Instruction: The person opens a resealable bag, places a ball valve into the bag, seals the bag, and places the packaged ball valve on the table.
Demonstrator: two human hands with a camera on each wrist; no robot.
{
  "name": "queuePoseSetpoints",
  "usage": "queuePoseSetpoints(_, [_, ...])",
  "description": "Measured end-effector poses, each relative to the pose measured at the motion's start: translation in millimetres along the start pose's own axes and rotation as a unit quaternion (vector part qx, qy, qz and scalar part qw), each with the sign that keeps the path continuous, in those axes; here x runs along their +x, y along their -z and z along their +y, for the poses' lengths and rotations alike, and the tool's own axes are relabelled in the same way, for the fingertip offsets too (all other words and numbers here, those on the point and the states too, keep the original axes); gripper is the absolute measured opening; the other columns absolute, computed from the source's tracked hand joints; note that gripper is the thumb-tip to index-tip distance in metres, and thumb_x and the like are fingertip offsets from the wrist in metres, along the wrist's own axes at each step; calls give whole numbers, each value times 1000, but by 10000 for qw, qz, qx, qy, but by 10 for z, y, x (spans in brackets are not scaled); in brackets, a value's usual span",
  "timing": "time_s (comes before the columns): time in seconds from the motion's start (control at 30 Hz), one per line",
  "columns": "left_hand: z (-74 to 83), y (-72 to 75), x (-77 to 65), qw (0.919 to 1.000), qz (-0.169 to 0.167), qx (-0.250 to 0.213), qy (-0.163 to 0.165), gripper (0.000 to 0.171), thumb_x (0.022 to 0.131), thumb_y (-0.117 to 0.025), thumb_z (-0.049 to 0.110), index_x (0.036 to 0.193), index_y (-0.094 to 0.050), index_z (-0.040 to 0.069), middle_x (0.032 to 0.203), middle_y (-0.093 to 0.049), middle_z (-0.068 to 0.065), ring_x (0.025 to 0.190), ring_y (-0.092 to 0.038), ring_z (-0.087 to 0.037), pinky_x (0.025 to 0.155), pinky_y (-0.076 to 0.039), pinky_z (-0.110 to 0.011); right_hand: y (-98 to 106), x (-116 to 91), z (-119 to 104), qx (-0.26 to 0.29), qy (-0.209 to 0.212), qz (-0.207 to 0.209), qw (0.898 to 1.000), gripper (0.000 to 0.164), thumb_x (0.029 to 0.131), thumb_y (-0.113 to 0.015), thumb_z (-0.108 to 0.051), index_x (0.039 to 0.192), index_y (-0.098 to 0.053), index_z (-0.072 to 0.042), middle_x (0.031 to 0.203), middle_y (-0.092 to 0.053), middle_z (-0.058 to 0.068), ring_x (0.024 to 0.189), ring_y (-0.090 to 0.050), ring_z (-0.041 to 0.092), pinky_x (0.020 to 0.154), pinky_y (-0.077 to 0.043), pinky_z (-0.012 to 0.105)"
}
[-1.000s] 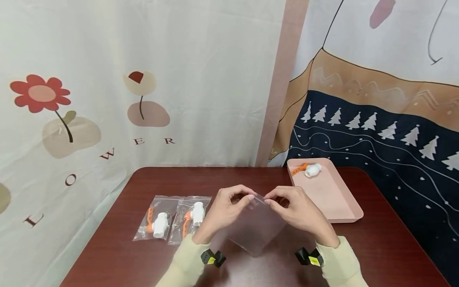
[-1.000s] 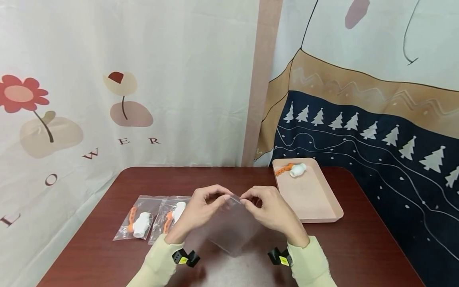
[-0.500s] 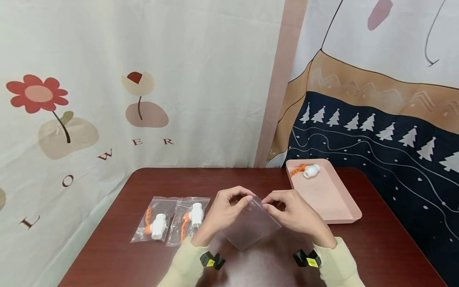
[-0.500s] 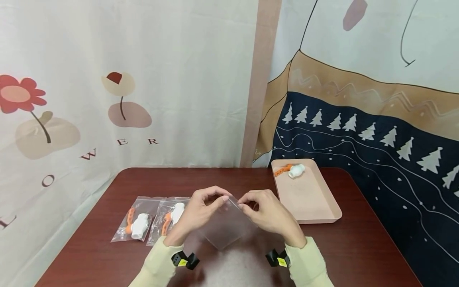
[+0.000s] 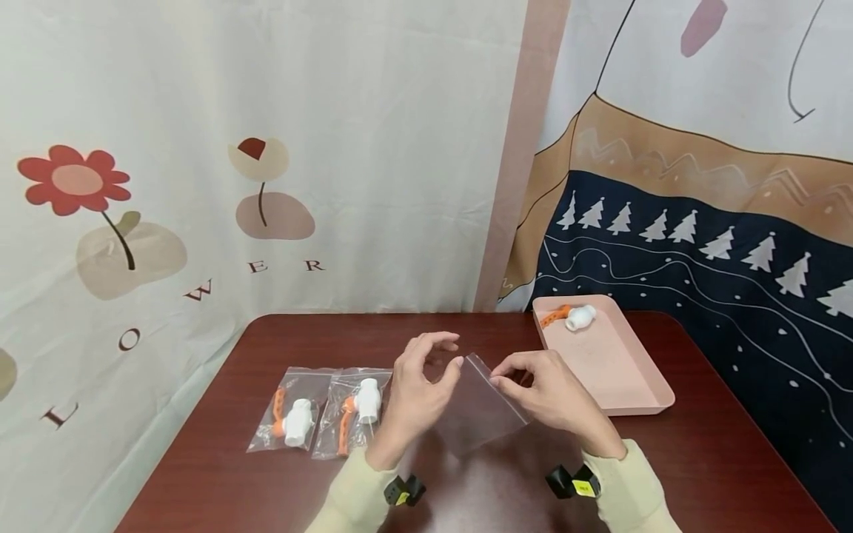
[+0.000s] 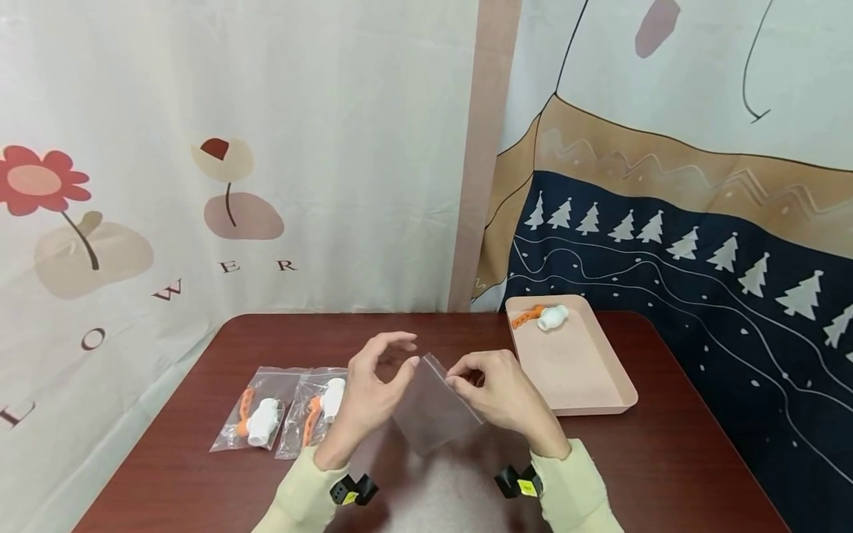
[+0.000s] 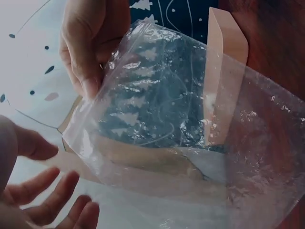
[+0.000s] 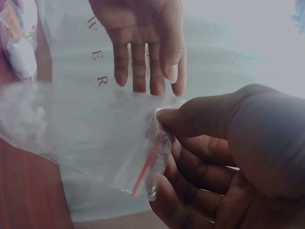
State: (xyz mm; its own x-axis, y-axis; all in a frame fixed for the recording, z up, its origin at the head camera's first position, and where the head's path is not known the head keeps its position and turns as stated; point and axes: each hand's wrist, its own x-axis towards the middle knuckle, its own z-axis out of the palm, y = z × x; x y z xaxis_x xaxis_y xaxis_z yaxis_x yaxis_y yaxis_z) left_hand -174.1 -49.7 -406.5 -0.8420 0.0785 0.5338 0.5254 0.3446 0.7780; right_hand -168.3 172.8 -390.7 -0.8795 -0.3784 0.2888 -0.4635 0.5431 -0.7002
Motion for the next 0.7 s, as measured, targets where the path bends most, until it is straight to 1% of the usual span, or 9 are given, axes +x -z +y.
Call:
queuePoseSetpoints(0.1, [57, 1, -16, 9996, 287, 83, 29, 29, 88, -76, 6, 112, -71, 21, 99, -71, -2, 87, -66, -18, 73, -59, -30, -13, -2, -8, 51, -158, 116, 9998, 4, 92, -78, -27, 91, -79, -23, 79, -71, -12, 68, -60, 3, 64, -53, 23])
queuePoseSetpoints(0.17, [97, -6, -28, 9996, 204, -58, 205, 22, 88, -76, 6, 105, -72, 19, 94, -70, -1, 80, -65, -16, 70, -59, -28, -25, 4, -14, 111, -272, 196, 9994, 4, 91, -79, -28, 89, -79, -24, 78, -71, -12, 67, -60, 4, 63, -53, 23])
queuePoseSetpoints(0.23, [131, -19, -42, 9986, -74, -200, 478, 12, 89, -76, 9, 97, -71, 18, 88, -69, 0, 74, -64, -14, 67, -57, -25, -31, 8, -25, 179, -406, 283, 9986, 5, 90, -81, -28, 87, -78, -25, 76, -70, -11, 65, -60, 5, 60, -52, 23])
queuePoseSetpoints(0.3, [155, -36, -59, 9952, -496, -282, 794, 6, 91, -76, 15, 90, -70, 18, 82, -68, 3, 70, -63, -11, 65, -55, -23, -37, 17, -36, 238, -527, 369, 9976, 6, 88, -82, -29, 84, -78, -27, 74, -70, -12, 64, -60, 6, 59, -52, 23])
queuePoseSetpoints(0.37, [161, -57, -78, 9881, -942, -471, 1123, 9, 94, -75, 22, 88, -69, 17, 79, -68, 2, 67, -64, -10, 64, -56, -24, -45, 16, -42, 328, -590, 411, 9969, 8, 88, -83, -30, 82, -77, -27, 72, -70, -11, 63, -59, 6, 58, -51, 23])
queuePoseSetpoints(0.43, [155, -81, -94, 9799, -1275, -678, 1378, 15, 96, -73, 27, 90, -69, 14, 80, -70, -6, 66, -66, -11, 62, -58, -25, -57, 15, -47, 448, -642, 416, 9961, 9, 87, -83, -28, 81, -78, -25, 71, -69, -9, 63, -59, 6, 57, -50, 22])
queuePoseSetpoints(0.5, [146, -106, -107, 9721, -1454, -955, 1573, 21, 97, -72, 29, 95, -68, 9, 83, -72, -15, 67, -69, -15, 63, -61, -31, -74, 17, -50, 581, -660, 379, 9954, 8, 87, -83, -25, 81, -78, -23, 70, -69, -8, 63, -59, 6, 57, -50, 22])
queuePoseSetpoints(0.57, [143, -127, -113, 9670, -1518, -1182, 1671, 24, 98, -71, 28, 99, -67, 5, 87, -72, -21, 68, -71, -17, 64, -63, -35, -89, 20, -56, 729, -660, 324, 9946, 7, 87, -83, -22, 82, -78, -20, 70, -69, -6, 64, -59, 6, 57, -49, 21])
queuePoseSetpoints(0.7, [152, -142, -113, 9584, -1596, -1531, 1806, 25, 100, -68, 24, 103, -66, -1, 91, -72, -18, 69, -71, -19, 67, -64, -40, -117, 25, -57, 1099, -700, 151, 9914, 5, 87, -82, -17, 85, -80, -14, 72, -70, -1, 65, -60, 6, 58, -52, 22])
